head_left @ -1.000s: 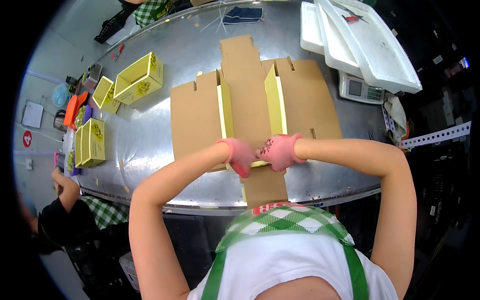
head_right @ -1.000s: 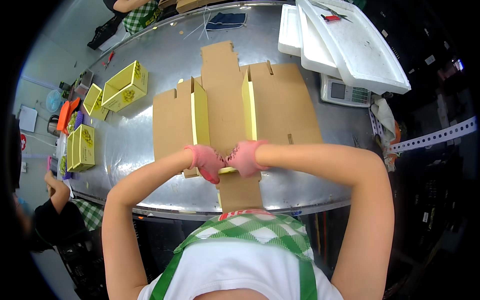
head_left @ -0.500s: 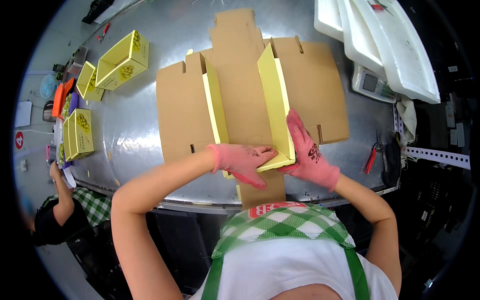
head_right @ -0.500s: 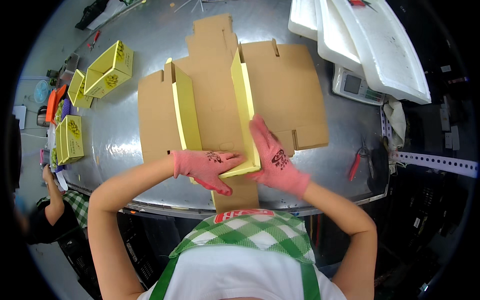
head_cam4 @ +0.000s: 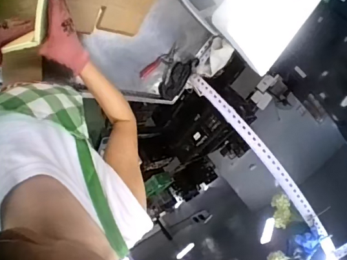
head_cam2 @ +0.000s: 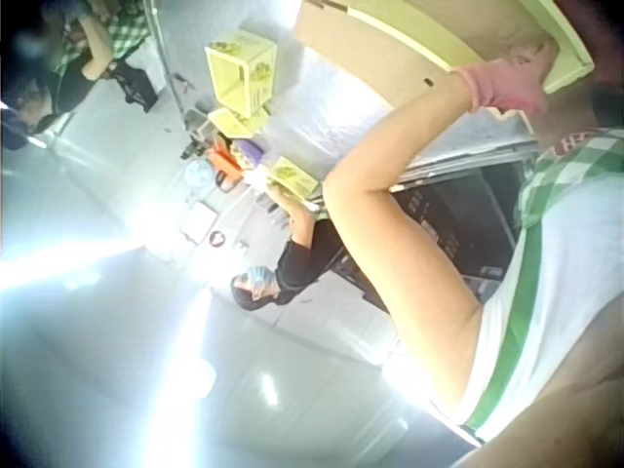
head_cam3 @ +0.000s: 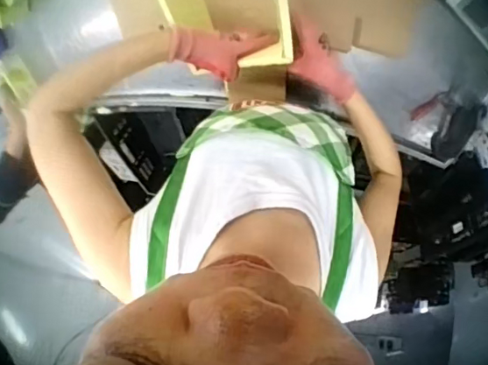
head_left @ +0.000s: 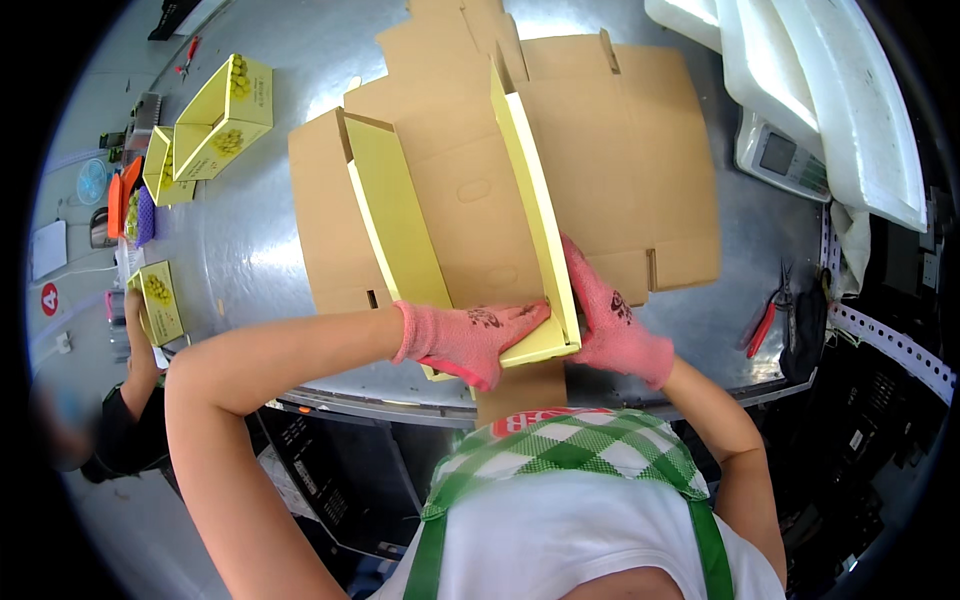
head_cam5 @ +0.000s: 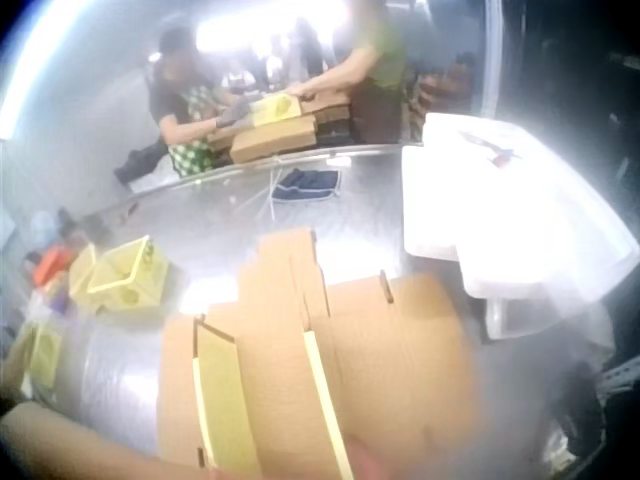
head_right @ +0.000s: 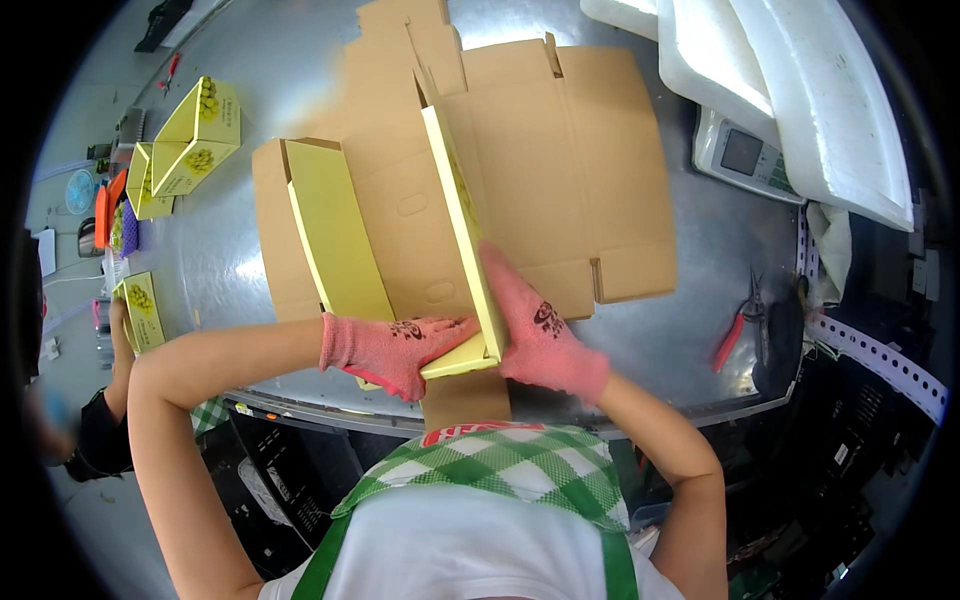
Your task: The person folds flat cardboard sheets into rectangular boxes by hand. They repeatedly fold the side flaps up, tuck the tabs into slots, and press the corners to secure the structure. The finished boxes are placed on a metal table alongside other completed units.
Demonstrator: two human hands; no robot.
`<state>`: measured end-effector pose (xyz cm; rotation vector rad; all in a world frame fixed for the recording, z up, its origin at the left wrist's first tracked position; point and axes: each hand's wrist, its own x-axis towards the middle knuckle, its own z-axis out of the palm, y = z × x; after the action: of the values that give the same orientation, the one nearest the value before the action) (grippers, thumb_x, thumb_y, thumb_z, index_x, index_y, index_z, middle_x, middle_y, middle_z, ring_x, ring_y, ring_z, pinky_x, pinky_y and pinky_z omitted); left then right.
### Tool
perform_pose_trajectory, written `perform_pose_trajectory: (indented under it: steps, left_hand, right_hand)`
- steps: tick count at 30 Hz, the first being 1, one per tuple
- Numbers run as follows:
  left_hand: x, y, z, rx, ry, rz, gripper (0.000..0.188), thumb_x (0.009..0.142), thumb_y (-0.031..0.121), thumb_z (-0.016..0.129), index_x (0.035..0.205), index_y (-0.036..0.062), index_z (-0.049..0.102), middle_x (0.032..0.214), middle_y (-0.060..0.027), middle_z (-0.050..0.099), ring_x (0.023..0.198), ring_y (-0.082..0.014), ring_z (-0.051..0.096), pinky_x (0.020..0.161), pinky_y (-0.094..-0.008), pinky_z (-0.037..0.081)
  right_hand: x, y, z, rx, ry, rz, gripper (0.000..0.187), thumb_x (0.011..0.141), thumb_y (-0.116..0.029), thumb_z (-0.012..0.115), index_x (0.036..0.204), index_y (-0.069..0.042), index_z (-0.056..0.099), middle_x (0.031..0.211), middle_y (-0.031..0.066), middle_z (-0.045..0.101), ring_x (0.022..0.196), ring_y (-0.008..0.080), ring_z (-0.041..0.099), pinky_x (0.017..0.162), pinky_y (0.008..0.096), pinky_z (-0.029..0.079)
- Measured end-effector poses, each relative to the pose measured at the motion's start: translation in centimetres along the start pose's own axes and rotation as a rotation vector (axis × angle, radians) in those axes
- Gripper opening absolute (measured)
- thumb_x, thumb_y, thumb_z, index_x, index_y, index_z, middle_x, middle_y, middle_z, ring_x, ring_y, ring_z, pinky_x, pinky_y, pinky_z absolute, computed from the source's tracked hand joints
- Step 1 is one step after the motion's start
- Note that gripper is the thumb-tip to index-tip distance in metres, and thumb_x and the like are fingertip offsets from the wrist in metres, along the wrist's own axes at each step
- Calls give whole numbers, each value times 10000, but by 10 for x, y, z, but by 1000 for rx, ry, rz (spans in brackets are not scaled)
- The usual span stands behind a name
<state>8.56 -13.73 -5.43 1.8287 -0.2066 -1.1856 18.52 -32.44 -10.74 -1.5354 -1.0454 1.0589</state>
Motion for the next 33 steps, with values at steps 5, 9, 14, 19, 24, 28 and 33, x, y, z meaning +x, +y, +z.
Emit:
perform_pose_trajectory:
  steps: [5,9,14,19,24,28,33]
  left_hand:
    - [12,-24,13,173,40,120,1019,615,155,654,1450,-12,95,1355,-243,356,1289,-368,343,1083,-373,295]
    - [13,-23,10,104,43,187,1020,631,206,695,1451,11,121,1341,-233,371,1264,-366,374,1069,-382,313]
    - [13,-13,6,84,-10,45,1080,606,323,707,1416,-100,131,1418,-264,286,1326,-338,314,1091,-343,291]
    - [12,-16,12,-152,16,17,1036,654,283,649,1426,-104,77,1433,-277,266,1305,-345,345,1061,-323,329]
    - [4,-5,5,-29,16,-87,961,671,198,573,1438,-86,70,1434,-265,282,1272,-349,400,1009,-348,384]
    - [-1,7,-3,-8,-13,-131,886,678,95,578,1438,-23,138,1199,-222,444,979,-276,535,751,-353,487]
    - [1,-2,9,157,-37,-42,807,638,54,509,1399,-29,253,1185,-176,488,945,-287,548,714,-369,480]
  right_hand:
    - [8,6,-8,-58,-34,-68,1088,664,-234,808,1445,46,104,1466,286,207,1372,404,224,1123,409,215]
    - [5,3,-18,-80,-108,-58,1129,661,-272,812,1455,37,71,1480,288,160,1371,406,225,1117,437,219]
    - [0,-11,-39,608,-230,199,989,793,-155,713,1486,-37,18,1545,128,94,1408,203,131,1114,356,218]
    - [21,-30,-11,688,55,314,777,841,-79,625,1478,-75,180,1514,131,187,1383,201,224,1111,349,237]
    - [60,-85,-44,-730,-126,-438,541,759,-150,645,1273,-54,508,1243,136,499,1264,238,391,1120,474,228]
    - [77,-114,-59,-1383,-863,-454,315,699,-135,603,1001,-52,635,1095,71,613,1217,228,465,1133,509,197]
    - [100,-132,1,-1921,-1753,-413,264,718,-233,616,955,-118,643,1056,44,609,1053,234,563,1073,459,284]
